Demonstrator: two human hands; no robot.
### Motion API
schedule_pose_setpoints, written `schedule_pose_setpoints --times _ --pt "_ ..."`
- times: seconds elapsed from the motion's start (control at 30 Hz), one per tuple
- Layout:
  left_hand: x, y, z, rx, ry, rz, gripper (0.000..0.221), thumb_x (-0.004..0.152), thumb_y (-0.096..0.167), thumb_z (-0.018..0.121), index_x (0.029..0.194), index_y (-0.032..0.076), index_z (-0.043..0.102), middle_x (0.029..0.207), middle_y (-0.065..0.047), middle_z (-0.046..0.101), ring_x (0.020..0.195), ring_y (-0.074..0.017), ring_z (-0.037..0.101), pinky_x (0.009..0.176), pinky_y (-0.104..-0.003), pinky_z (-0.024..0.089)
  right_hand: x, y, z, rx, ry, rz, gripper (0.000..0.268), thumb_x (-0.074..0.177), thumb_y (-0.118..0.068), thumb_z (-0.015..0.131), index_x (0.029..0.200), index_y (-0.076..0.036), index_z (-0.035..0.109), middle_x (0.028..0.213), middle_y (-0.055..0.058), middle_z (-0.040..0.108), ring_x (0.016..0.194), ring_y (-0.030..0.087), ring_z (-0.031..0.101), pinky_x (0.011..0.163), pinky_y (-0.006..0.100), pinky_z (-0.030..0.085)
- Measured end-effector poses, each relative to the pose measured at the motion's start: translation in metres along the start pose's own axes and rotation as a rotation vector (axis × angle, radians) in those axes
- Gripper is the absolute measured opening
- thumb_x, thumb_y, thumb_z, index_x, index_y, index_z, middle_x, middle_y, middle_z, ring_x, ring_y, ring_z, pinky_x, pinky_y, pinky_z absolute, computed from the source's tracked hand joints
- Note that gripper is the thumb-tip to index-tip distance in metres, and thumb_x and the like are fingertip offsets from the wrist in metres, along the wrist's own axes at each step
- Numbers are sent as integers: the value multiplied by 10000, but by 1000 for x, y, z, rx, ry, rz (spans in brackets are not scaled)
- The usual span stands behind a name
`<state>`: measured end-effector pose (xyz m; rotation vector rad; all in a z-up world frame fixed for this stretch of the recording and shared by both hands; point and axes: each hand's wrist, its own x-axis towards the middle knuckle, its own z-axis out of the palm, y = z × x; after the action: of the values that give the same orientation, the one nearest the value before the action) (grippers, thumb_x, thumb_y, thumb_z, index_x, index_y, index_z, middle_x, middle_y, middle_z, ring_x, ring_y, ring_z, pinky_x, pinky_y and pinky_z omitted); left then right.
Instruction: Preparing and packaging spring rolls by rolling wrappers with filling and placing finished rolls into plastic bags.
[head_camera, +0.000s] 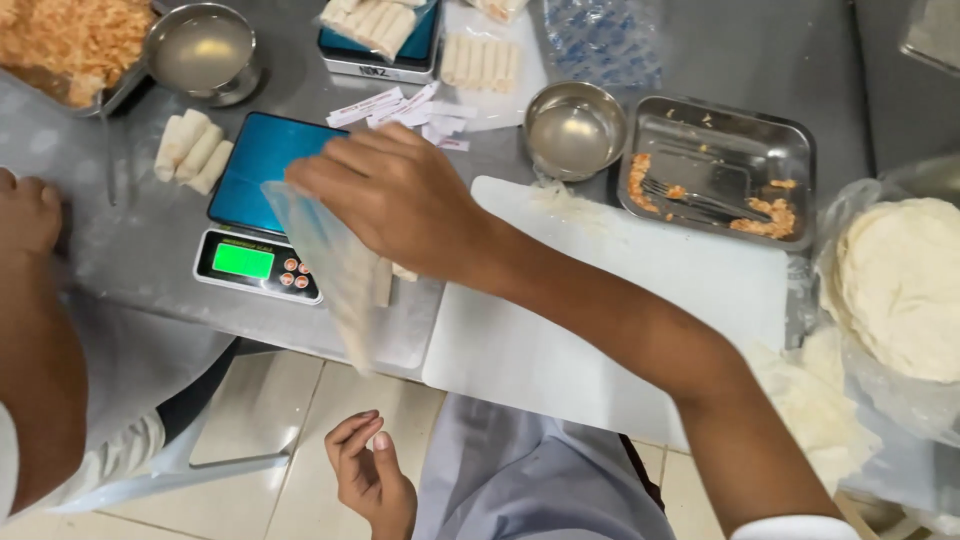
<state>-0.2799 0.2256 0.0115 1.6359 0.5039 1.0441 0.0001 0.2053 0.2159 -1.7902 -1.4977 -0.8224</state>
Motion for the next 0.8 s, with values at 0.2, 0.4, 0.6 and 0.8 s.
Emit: schedule_pose_setpoints --times 0.2,0.4,0.6,0.8 --pt "-3 -13 15 -317 -118 -210 871 930 719 555 1340 -50 532 1313 -213 608 1235 -312 594 1026 -444 521 -40 -72 -98 134 -211 -178 94 1063 -61 628 1151 -92 625 782 -16 401 599 150 413 479 332 298" --pt "8 32 8 -105 -363 -46 461 948 452 587 984 -2 513 932 -130 512 854 -225 488 739 -391 415 -101 -97 -89 427 -324 -82 163 1083 -188 609 966 -88 663 739 30 549 572 150 491 488 282 339" --pt "19 60 -6 106 -609 103 378 966 194 618 641 45 497 564 -49 421 485 -140 387 462 -340 314 -136 -24 -31 1139 -538 333 293 975 -378 644 924 -93 595 934 37 658 764 149 587 716 296 494" --pt "29 78 -21 144 -592 -110 425 943 241 623 581 49 512 509 -37 418 464 -142 397 465 -315 344 -199 58 52 193 -577 517 624 882 -338 807 1361 -1 589 1116 116 569 1014 311 510 886 421 483"
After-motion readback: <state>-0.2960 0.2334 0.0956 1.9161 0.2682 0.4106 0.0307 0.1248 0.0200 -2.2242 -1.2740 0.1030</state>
